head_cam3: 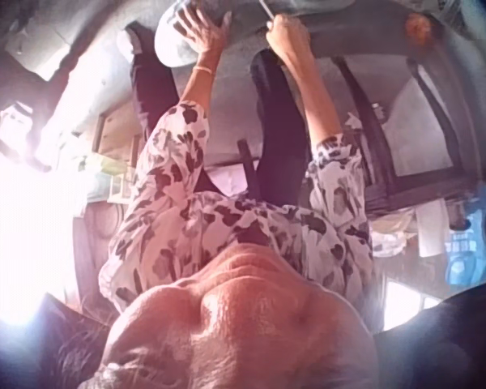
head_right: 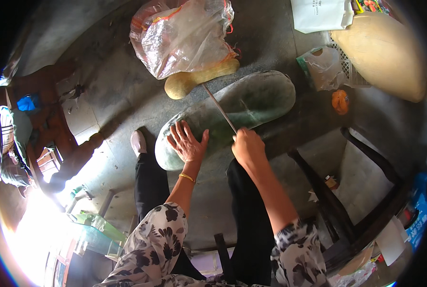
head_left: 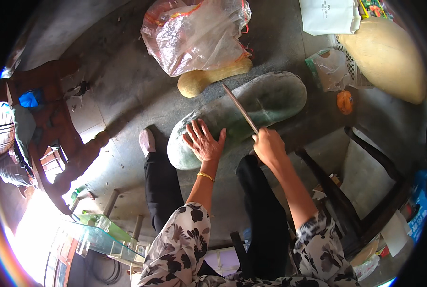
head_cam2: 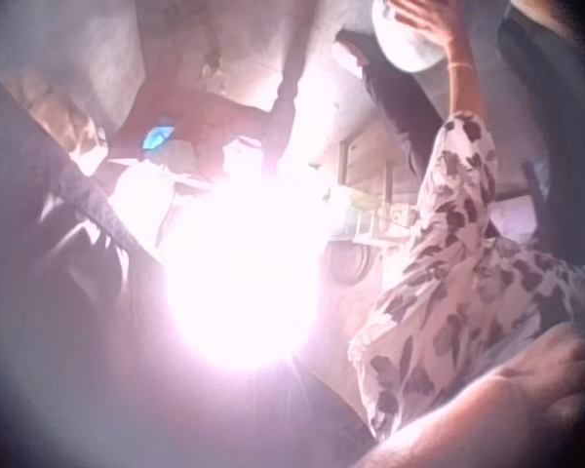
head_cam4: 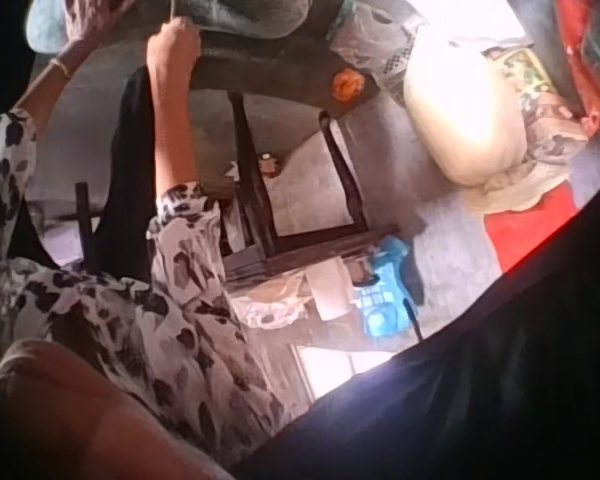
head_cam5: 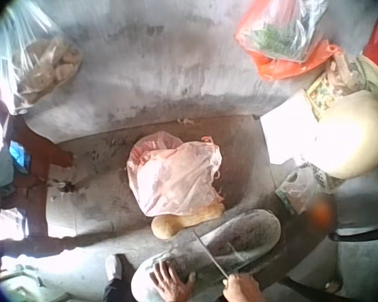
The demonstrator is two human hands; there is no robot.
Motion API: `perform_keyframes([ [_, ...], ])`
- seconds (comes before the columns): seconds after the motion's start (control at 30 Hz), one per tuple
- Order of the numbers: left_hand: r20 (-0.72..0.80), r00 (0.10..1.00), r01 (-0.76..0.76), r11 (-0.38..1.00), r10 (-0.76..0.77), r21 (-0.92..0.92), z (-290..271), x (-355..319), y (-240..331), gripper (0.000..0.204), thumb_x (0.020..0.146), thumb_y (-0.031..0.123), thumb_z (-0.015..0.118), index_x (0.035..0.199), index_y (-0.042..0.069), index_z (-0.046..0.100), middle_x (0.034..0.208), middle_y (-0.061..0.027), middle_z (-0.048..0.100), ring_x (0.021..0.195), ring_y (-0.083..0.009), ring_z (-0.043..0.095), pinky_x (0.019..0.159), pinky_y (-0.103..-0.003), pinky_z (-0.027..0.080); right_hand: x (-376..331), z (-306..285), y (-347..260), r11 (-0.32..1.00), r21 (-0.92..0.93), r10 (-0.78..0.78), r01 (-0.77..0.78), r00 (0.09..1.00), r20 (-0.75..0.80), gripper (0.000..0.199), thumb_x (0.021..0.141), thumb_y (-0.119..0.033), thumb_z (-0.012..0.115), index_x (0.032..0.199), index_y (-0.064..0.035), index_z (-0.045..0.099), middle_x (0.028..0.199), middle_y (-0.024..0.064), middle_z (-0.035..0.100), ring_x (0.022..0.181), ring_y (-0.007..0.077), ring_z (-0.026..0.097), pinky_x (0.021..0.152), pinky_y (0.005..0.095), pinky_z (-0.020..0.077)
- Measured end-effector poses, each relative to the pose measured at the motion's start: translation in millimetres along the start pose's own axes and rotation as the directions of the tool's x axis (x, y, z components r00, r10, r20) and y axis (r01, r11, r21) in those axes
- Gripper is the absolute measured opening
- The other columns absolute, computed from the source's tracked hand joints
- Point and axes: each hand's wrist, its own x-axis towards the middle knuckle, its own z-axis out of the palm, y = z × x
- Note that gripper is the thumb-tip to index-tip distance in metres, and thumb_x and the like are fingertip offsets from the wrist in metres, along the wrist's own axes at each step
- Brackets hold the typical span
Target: The person sweeps a wooden board outdoors, then moves indoors and uses a knife to cut a large green melon in half on a table. The person handles the melon and knife directly without additional tools.
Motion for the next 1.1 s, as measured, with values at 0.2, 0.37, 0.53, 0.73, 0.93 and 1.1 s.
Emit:
perform_keyframes([
  [0.2,0.067,0.998,-0.007,1.0,0.008,-0.011,-1.3,38.6,-11.9,0.087,0.089,0.067,0.055,0.142,-0.001,0.047,0.147,-0.0182,0.046,0.141,-0.0402,0.035,0.117,-0.062,0.019,-23.8,5.9,20.3,0.98,0.128,0.139,-0.155,0.982,0.127,0.019,0.093,-0.017,0.066,0.095,0.0016,0.068,0.095,0.0244,0.07,0.095,0.0439,0.068,0.08,0.0523,0.0548],
  [0.37,0.016,0.998,-0.056,0.995,0.058,-0.083,2.2,83.5,-21.0,0.075,0.089,0.065,0.056,0.128,0.001,0.055,0.128,-0.0171,0.055,0.13,-0.0381,0.044,0.113,-0.064,0.023,20.3,33.2,24.1,0.987,0.1,0.12,-0.128,0.99,0.081,0.017,0.094,-0.016,0.062,0.102,-0.0013,0.066,0.09,0.0243,0.07,0.091,0.0449,0.068,0.076,0.0523,0.0556],
  [0.53,-0.013,0.998,-0.066,0.993,0.065,-0.096,7.2,93.7,-26.0,0.068,0.087,0.062,0.061,0.12,0.003,0.057,0.117,-0.0147,0.057,0.12,-0.0351,0.05,0.109,-0.063,0.028,44.0,83.9,34.9,0.992,0.116,0.066,-0.055,0.994,-0.089,0.014,0.095,-0.021,0.062,0.102,-0.0097,0.068,0.079,0.0204,0.069,0.081,0.0426,0.069,0.07,0.0508,0.0558],
  [0.73,-0.011,0.994,-0.105,0.994,0.105,-0.042,10.2,97.3,-25.7,0.067,0.088,0.061,0.06,0.122,0.004,0.057,0.118,-0.0148,0.057,0.119,-0.0343,0.05,0.105,-0.06,0.032,50.7,158.0,85.9,0.897,0.347,-0.094,0.273,0.886,-0.453,0.023,0.091,-0.025,0.069,0.11,-0.0134,0.07,0.075,0.0178,0.069,0.076,0.0427,0.068,0.064,0.0514,0.0549],
  [0.93,-0.118,0.988,-0.099,0.994,0.103,0.042,11.5,85.6,-12.2,0.066,0.091,0.056,0.06,0.129,0.002,0.055,0.128,-0.0172,0.057,0.125,-0.0352,0.049,0.107,-0.058,0.029,49.0,159.3,81.9,0.966,0.259,0.059,0.003,0.971,-0.231,0.021,0.095,-0.032,0.063,0.115,-0.0293,0.066,0.083,0.0141,0.072,0.082,0.0389,0.071,0.067,0.0536,0.0568],
  [1.1,-0.149,0.987,-0.056,0.997,0.063,0.05,19.5,73.6,-2.4,0.069,0.091,0.054,0.06,0.135,0.002,0.053,0.138,-0.0191,0.054,0.134,-0.0383,0.042,0.112,-0.062,0.022,39.3,90.1,45.6,0.978,0.19,0.09,-0.089,0.996,0.004,0.017,0.092,-0.017,0.062,0.104,-0.0051,0.066,0.088,0.0238,0.071,0.088,0.0439,0.07,0.074,0.0532,0.0568],
])
